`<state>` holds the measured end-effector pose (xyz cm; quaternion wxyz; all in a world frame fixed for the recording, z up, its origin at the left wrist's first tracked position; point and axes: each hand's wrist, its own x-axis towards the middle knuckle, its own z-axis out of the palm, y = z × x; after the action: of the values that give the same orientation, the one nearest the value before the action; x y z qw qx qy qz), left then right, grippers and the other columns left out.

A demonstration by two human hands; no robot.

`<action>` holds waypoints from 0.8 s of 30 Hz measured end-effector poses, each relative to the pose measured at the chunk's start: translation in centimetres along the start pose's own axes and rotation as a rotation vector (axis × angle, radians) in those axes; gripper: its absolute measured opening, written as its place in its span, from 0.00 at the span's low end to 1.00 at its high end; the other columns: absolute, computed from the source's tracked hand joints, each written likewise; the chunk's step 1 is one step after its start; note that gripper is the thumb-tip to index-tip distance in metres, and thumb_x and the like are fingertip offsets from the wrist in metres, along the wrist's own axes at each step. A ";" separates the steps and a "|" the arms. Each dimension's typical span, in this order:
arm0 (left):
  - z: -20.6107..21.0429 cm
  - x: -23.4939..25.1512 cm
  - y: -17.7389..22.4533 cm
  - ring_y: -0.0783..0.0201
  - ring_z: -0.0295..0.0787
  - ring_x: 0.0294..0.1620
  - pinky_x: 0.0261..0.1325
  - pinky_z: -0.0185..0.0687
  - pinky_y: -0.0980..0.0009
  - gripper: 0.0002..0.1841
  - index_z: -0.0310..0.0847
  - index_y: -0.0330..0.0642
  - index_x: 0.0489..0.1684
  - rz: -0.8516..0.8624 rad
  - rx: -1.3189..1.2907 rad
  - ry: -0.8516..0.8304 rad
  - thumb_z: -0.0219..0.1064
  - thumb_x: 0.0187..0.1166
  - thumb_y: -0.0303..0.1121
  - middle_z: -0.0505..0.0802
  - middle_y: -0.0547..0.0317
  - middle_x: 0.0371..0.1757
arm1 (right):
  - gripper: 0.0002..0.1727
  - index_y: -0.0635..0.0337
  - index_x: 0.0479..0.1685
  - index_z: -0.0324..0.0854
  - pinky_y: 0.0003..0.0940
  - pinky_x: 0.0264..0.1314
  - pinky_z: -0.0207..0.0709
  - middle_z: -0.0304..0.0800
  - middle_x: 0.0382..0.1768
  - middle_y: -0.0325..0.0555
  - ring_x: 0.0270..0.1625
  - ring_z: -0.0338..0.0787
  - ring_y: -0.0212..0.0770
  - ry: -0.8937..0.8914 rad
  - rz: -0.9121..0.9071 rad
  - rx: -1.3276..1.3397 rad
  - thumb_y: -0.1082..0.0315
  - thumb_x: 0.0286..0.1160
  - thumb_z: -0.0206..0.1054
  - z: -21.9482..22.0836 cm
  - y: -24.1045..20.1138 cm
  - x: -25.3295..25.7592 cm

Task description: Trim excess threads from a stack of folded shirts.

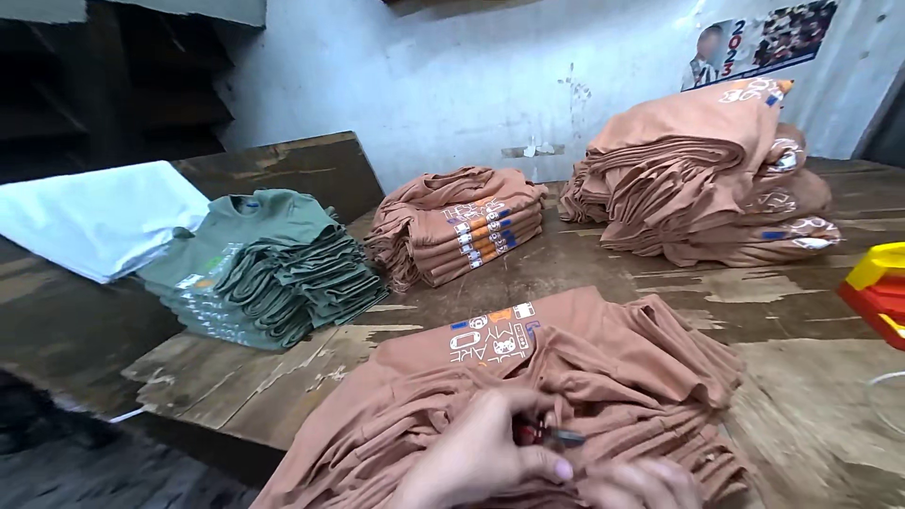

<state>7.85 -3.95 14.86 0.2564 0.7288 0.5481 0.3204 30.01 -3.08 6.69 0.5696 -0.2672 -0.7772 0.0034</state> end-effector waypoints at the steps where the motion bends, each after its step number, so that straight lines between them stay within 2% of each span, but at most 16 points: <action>1: -0.2 0.8 0.3 0.68 0.87 0.40 0.49 0.86 0.65 0.28 0.86 0.49 0.65 -0.031 0.047 0.020 0.82 0.66 0.49 0.92 0.63 0.43 | 0.21 0.38 0.50 0.92 0.47 0.76 0.67 0.93 0.54 0.35 0.65 0.84 0.41 -0.055 0.043 -0.076 0.37 0.73 0.67 0.3 -0.1 0.4; 2: -0.2 1.6 0.8 0.63 0.88 0.42 0.50 0.86 0.60 0.28 0.82 0.49 0.68 -0.077 0.149 0.088 0.79 0.67 0.41 0.91 0.61 0.43 | 0.17 0.37 0.51 0.94 0.48 0.74 0.66 0.94 0.55 0.35 0.65 0.83 0.42 -0.075 0.065 -0.118 0.41 0.73 0.71 0.6 -0.1 0.7; 3: 0.4 2.4 0.8 0.60 0.90 0.41 0.48 0.87 0.56 0.26 0.80 0.49 0.66 -0.088 0.290 0.204 0.76 0.65 0.33 0.91 0.60 0.40 | 0.11 0.36 0.45 0.96 0.46 0.73 0.66 0.95 0.50 0.32 0.63 0.84 0.39 -0.047 0.071 -0.114 0.46 0.73 0.75 0.8 0.0 0.6; 5: 1.5 3.5 -0.6 0.58 0.93 0.38 0.42 0.90 0.53 0.19 0.83 0.44 0.51 0.076 0.437 0.378 0.74 0.58 0.24 0.93 0.60 0.35 | 0.06 0.37 0.38 0.95 0.36 0.71 0.66 0.93 0.43 0.27 0.56 0.83 0.32 0.053 0.041 -0.067 0.52 0.74 0.76 0.7 0.3 0.0; 6: 1.4 3.5 -1.3 0.60 0.92 0.41 0.46 0.90 0.57 0.15 0.84 0.45 0.47 0.181 0.377 0.309 0.73 0.60 0.24 0.92 0.60 0.38 | 0.05 0.40 0.37 0.95 0.34 0.70 0.66 0.93 0.43 0.27 0.55 0.83 0.31 0.097 0.027 -0.048 0.53 0.75 0.76 0.5 0.4 -0.2; 8: 0.5 2.7 -1.9 0.65 0.89 0.54 0.63 0.86 0.64 0.17 0.89 0.47 0.55 0.335 0.153 0.090 0.79 0.68 0.34 0.93 0.60 0.50 | 0.05 0.42 0.38 0.95 0.33 0.70 0.67 0.92 0.44 0.28 0.55 0.83 0.30 0.149 0.021 -0.037 0.55 0.75 0.76 0.1 0.7 -0.4; 9: 0.2 2.1 -1.9 0.67 0.87 0.59 0.68 0.83 0.66 0.19 0.90 0.50 0.59 0.382 0.119 0.058 0.80 0.69 0.39 0.92 0.61 0.53 | 0.05 0.42 0.38 0.95 0.33 0.70 0.67 0.92 0.44 0.28 0.55 0.83 0.30 0.161 0.021 -0.038 0.55 0.75 0.76 -0.1 0.8 -0.4; 10: 0.1 1.5 -2.0 0.67 0.87 0.60 0.70 0.81 0.65 0.17 0.92 0.53 0.57 0.432 0.115 0.080 0.80 0.70 0.39 0.93 0.63 0.52 | 0.05 0.42 0.38 0.95 0.33 0.70 0.68 0.93 0.44 0.28 0.56 0.83 0.30 0.165 0.020 -0.033 0.56 0.75 0.77 -0.2 0.9 -0.3; 12: 0.3 0.6 -1.9 0.66 0.87 0.59 0.70 0.79 0.61 0.11 0.95 0.56 0.48 0.522 0.172 0.160 0.76 0.70 0.32 0.95 0.69 0.49 | 0.05 0.41 0.38 0.94 0.32 0.70 0.67 0.93 0.44 0.27 0.56 0.83 0.29 0.160 0.023 -0.016 0.55 0.75 0.76 -0.2 0.9 -0.2; 13: 0.6 0.3 -1.7 0.66 0.88 0.59 0.69 0.79 0.59 0.11 0.95 0.58 0.47 0.550 0.224 0.185 0.73 0.72 0.30 0.96 0.71 0.49 | 0.06 0.40 0.38 0.94 0.31 0.69 0.67 0.92 0.44 0.25 0.56 0.82 0.28 0.158 0.023 -0.012 0.53 0.76 0.76 0.0 0.7 -0.1; 17: 1.8 0.0 -1.4 0.67 0.89 0.54 0.62 0.80 0.61 0.09 0.96 0.59 0.44 0.573 0.320 0.244 0.70 0.78 0.31 0.96 0.74 0.46 | 0.06 0.39 0.37 0.93 0.32 0.71 0.64 0.92 0.44 0.24 0.56 0.82 0.27 0.142 -0.006 0.013 0.52 0.76 0.74 0.5 0.2 -0.1; 19: 1.0 0.1 -1.4 0.67 0.89 0.56 0.67 0.80 0.61 0.09 0.95 0.57 0.45 0.513 0.278 0.200 0.72 0.75 0.31 0.96 0.72 0.47 | 0.10 0.42 0.28 0.89 0.37 0.71 0.66 0.92 0.41 0.29 0.55 0.83 0.33 0.123 -0.012 -0.015 0.51 0.73 0.72 0.4 0.1 -0.4; 21: 0.3 0.9 -1.9 0.65 0.88 0.55 0.64 0.84 0.64 0.16 0.92 0.53 0.51 0.436 0.215 0.067 0.73 0.67 0.25 0.93 0.64 0.49 | 0.18 0.46 0.25 0.86 0.39 0.68 0.71 0.90 0.37 0.36 0.52 0.85 0.37 0.105 0.058 -0.062 0.43 0.66 0.75 0.6 -0.4 -0.5; 22: 0.3 1.4 -2.3 0.64 0.87 0.51 0.57 0.85 0.66 0.18 0.93 0.51 0.49 0.404 0.167 0.015 0.73 0.62 0.22 0.90 0.60 0.45 | 0.24 0.49 0.28 0.84 0.40 0.63 0.74 0.89 0.34 0.39 0.47 0.86 0.39 0.092 0.115 -0.092 0.38 0.60 0.78 1.0 -0.9 -0.2; 23: 0.4 2.0 -2.8 0.64 0.86 0.47 0.52 0.84 0.67 0.16 0.95 0.50 0.43 0.393 0.110 -0.011 0.73 0.59 0.21 0.90 0.59 0.41 | 0.32 0.53 0.31 0.82 0.42 0.58 0.77 0.88 0.32 0.42 0.43 0.86 0.40 0.066 0.175 -0.124 0.32 0.54 0.80 1.4 -1.5 0.5; 24: 0.3 2.5 -3.1 0.65 0.87 0.46 0.51 0.83 0.68 0.13 0.96 0.48 0.37 0.404 0.066 -0.030 0.72 0.59 0.20 0.91 0.58 0.39 | 0.38 0.55 0.33 0.81 0.44 0.52 0.77 0.87 0.31 0.43 0.39 0.85 0.42 0.027 0.227 -0.177 0.26 0.48 0.80 1.8 -2.1 1.4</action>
<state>6.56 -0.71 12.88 0.1711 0.8365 0.3971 0.3365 27.27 -3.74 7.89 0.5502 -0.4026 -0.7315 -0.0045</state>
